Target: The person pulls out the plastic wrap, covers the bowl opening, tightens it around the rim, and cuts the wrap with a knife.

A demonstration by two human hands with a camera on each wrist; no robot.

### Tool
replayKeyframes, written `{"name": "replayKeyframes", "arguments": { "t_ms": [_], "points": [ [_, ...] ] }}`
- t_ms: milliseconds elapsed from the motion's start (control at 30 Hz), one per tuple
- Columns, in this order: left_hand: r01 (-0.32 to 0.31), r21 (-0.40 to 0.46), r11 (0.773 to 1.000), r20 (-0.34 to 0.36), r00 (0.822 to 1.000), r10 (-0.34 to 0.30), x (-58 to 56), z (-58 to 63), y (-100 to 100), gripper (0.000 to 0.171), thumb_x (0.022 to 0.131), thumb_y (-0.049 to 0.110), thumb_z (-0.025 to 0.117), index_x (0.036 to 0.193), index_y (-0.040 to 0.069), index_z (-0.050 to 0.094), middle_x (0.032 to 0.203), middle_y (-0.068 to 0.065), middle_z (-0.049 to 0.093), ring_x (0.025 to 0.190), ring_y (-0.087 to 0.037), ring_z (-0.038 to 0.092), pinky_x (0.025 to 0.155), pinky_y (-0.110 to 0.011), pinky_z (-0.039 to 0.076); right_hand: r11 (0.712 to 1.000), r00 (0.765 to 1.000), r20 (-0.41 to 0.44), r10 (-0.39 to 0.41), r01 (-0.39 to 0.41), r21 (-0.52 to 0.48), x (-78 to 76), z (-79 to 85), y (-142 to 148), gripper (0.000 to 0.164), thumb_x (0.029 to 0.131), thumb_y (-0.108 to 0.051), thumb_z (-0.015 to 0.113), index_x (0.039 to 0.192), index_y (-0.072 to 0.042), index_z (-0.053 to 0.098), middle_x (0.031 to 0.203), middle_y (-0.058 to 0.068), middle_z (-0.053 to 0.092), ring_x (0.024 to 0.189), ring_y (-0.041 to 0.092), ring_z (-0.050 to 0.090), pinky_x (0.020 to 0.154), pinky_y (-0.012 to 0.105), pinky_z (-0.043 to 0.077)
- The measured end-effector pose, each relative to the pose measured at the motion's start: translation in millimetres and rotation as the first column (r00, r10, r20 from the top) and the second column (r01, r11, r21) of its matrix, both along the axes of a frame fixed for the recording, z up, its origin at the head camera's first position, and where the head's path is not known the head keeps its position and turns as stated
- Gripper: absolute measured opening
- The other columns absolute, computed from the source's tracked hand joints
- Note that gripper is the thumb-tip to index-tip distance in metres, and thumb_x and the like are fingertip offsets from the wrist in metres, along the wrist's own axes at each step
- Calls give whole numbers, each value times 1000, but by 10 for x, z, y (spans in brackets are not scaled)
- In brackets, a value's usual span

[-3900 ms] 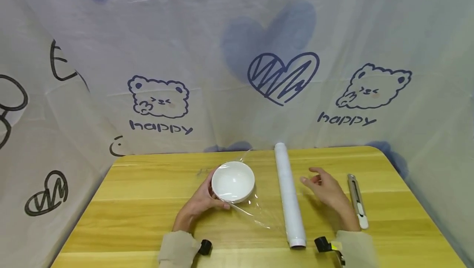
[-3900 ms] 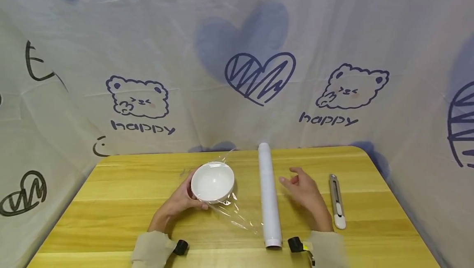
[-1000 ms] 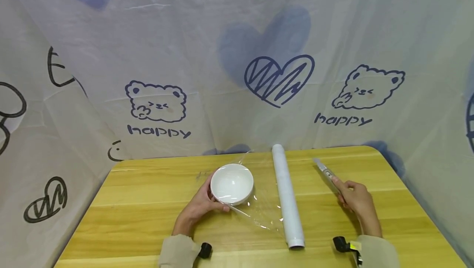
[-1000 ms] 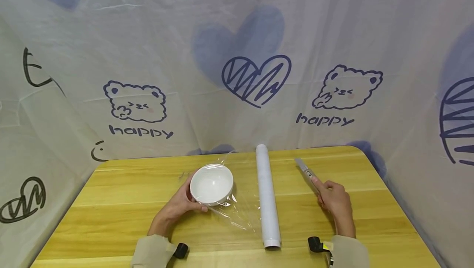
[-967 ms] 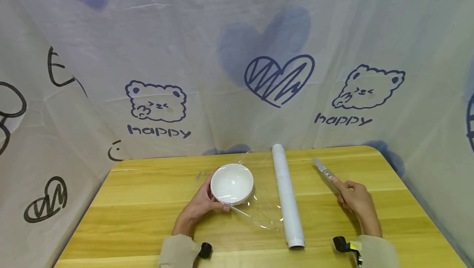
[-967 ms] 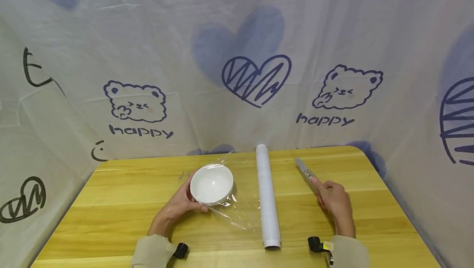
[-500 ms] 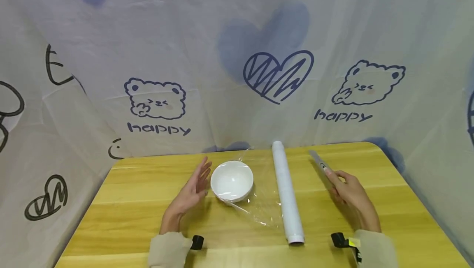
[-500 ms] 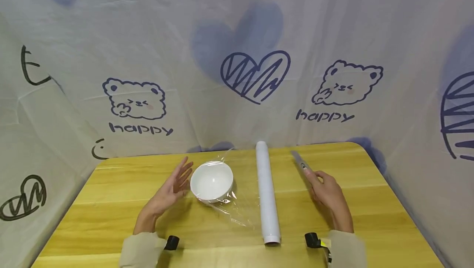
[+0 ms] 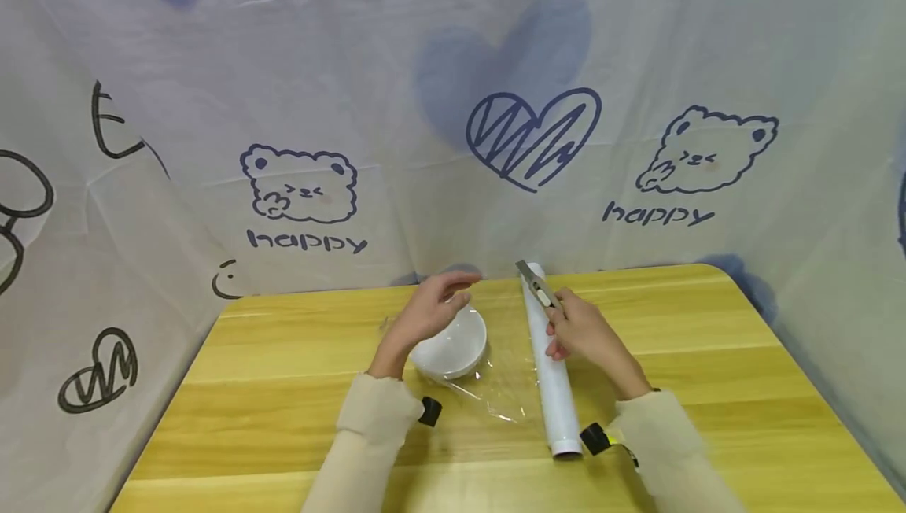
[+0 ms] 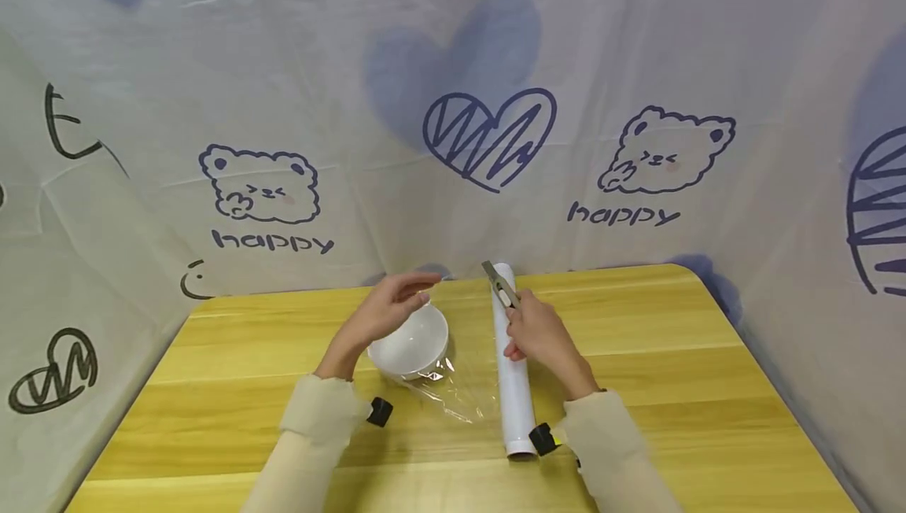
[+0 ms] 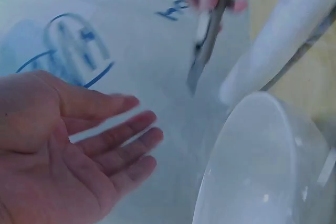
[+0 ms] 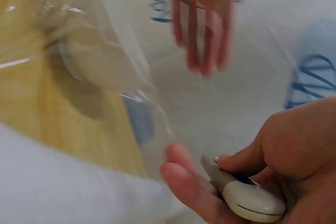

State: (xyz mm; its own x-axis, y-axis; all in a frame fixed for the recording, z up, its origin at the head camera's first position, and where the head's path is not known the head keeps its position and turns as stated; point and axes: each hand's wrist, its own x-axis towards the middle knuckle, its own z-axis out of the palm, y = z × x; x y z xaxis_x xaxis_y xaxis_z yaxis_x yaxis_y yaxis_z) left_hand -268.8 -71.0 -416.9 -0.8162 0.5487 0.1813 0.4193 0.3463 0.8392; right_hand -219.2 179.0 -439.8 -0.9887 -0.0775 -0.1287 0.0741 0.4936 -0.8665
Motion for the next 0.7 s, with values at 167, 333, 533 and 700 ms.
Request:
{"name": "replayKeyframes", "arguments": {
  "t_ms": [167, 333, 533, 700],
  "points": [
    [-32, -169, 985, -27, 999, 28, -228, 36, 323, 31, 95, 5, 52, 124, -4, 58, 125, -18, 58, 119, -33, 52, 100, -43, 42, 997, 1000, -12, -11, 12, 74, -194, -58, -242, 34, 101, -8, 37, 132, 4, 33, 83, 19, 57, 59, 24, 66, 52, 34, 56],
    [-132, -298, 945, -43, 991, 125, -398, -26, 664, 33, 91, 4, 51, 122, -4, 60, 121, -17, 61, 115, -30, 55, 95, -37, 47, 980, 999, -22, -49, 52, 193, -249, -115, -200, 37, 99, -7, 40, 134, 4, 32, 78, 17, 60, 54, 20, 64, 47, 29, 53],
    [-197, -411, 890, -82, 980, 179, -627, -135, 901, 39, 95, 10, 48, 133, 0, 51, 133, -13, 53, 122, -26, 49, 100, -36, 42, 979, 998, -40, -52, 59, 196, -299, -90, -122, 43, 99, -7, 39, 139, 3, 29, 81, 18, 62, 55, 19, 64, 48, 29, 52],
    [-170, -522, 836, -75, 985, 153, -768, -284, 934, 41, 100, 17, 44, 137, -1, 46, 138, -13, 48, 129, -26, 42, 106, -34, 36, 980, 999, -25, -40, 44, 194, -307, -107, -95, 45, 99, -7, 39, 141, 2, 26, 80, 17, 63, 56, 19, 64, 49, 28, 52]
  ]
}}
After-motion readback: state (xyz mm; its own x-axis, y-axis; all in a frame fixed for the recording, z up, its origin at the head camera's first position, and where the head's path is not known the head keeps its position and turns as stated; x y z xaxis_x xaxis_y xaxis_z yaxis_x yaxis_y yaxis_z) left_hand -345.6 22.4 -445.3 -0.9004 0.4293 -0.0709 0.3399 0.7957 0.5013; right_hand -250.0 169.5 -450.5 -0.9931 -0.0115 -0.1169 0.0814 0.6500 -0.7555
